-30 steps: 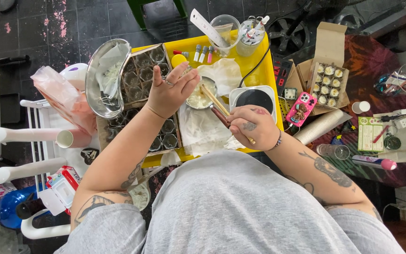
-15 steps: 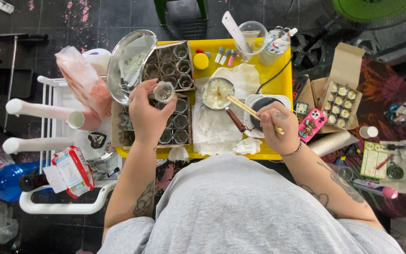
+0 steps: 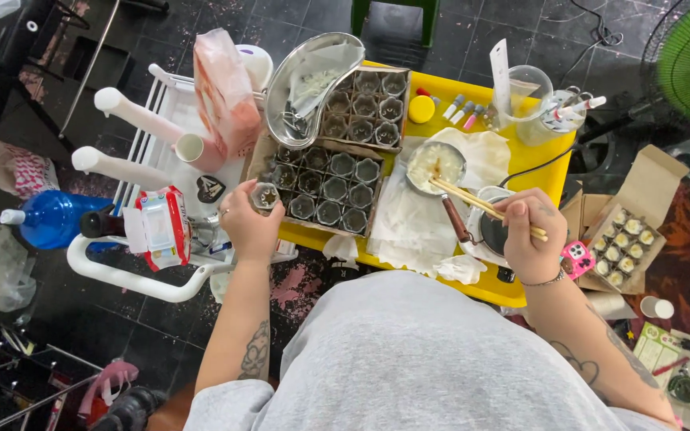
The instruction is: Melting and stirring wax in a small pot on a heating plate as part of a candle production workflow.
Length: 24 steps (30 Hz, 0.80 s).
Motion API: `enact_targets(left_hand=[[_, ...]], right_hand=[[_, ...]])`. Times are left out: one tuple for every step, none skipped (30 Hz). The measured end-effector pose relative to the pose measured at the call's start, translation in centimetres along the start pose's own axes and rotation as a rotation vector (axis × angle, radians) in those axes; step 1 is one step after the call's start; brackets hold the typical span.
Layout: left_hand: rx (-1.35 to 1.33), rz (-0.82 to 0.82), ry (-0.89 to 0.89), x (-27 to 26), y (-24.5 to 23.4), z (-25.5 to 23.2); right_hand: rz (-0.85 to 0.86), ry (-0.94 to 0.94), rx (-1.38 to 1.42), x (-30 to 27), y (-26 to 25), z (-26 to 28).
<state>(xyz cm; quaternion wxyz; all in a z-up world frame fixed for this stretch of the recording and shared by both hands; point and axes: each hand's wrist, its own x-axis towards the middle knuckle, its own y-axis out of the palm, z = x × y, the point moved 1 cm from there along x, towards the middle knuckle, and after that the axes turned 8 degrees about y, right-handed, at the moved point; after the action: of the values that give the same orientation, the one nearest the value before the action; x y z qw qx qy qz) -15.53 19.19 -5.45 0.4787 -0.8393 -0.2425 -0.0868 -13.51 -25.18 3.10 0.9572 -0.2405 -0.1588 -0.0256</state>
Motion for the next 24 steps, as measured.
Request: enact_targets(left_hand=[[0.000,-0.004,-0.002,-0.4,0.5,0.4],[0.021,0.004,-0.018,-0.7,1.0,0.7],[0.041,0.013,-0.032,-0.9,1.5,1.1],[0.041,0.010,-0.032,-0.9,1.5,0.8],[0.066,0.041,-0.030,-1.0,1.6,0.6],[0.091,0.072,-0.029,-1.1,1.7,0.3],[0.089,0.074,-0.025,-1.1,1.8,0.4],[0.118,0.074,-0.036,-1.2,1.9,0.5],[0.146,0.077,-0.045,-1.3,2.1,0.5],[0.143,0.082,-0.040,-1.1,1.8,0.0],[0.146,0.117,-0.046,-1.0,1.6,-0.4],[0.150,0.152,-0.051,-0.9,1.3,-0.9],[0.148,0.155,-0.046,-0.9,1.3,-0.9],[0.164,0.126,-0.008,-1.0,1.3,-0.9],[0.179,0.096,0.030,-1.0,1.3,-1.0],[0.176,0.099,0.036,-0.9,1.0,-1.9],[0.158,0.030,0.128,-0.8,0.6,-3.0],[0.138,-0.040,0.220,-0.7,0.3,-4.0],[0.132,-0.038,0.227,-0.8,0.2,-5.8],[-0.061,0.051,0.183,-0.9,0.2,-7.6],[-0.253,0.141,0.137,-1.2,0.2,-9.5],[-0.258,0.146,0.143,-1.7,2.0,-10.8],[-0.614,0.445,-0.152,-2.6,3.9,-12.0],[-0.959,0.745,-0.459,-3.6,5.9,-13.3]], right_hand=[[0.002,-0.004,0.000,0.0,0.0,0.0],[-0.003,0.011,0.003,0.0,-0.1,-0.1],[-0.010,0.027,0.006,0.1,-0.2,-0.1],[-0.010,0.024,0.006,0.2,-0.2,-0.1],[-0.016,0.031,0.019,0.2,-0.4,-0.1],[-0.023,0.039,0.031,0.2,-0.5,-0.1],[-0.027,0.040,0.029,0.1,-0.7,0.0],[-0.037,0.036,0.030,0.1,-0.8,0.0],[-0.049,0.033,0.029,0.0,-1.1,0.1],[-0.055,0.038,0.025,0.0,-1.2,0.0],[-0.071,0.044,0.046,-0.1,-1.4,0.0],[-0.088,0.051,0.067,-0.2,-1.6,-0.1],[-0.094,0.054,0.064,-0.3,-1.9,-0.2],[-0.107,0.066,0.076,-0.4,-2.1,-0.4],[-0.121,0.077,0.089,-0.6,-2.4,-0.5],[-0.128,0.080,0.086,-0.6,-2.6,-0.5],[-0.142,0.118,0.175,-0.7,-2.8,-0.7],[-0.156,0.155,0.265,-0.7,-3.0,-0.8],[-0.164,0.156,0.261,-0.8,-3.4,-0.8],[-0.171,0.210,0.369,-0.9,-3.8,-0.9],[-0.177,0.265,0.477,-1.1,-4.2,-1.1],[-0.185,0.265,0.472,-1.0,-4.5,-0.5],[-0.198,0.280,0.577,-1.0,-4.8,0.0],[-0.210,0.294,0.682,-1.1,-5.1,0.6]])
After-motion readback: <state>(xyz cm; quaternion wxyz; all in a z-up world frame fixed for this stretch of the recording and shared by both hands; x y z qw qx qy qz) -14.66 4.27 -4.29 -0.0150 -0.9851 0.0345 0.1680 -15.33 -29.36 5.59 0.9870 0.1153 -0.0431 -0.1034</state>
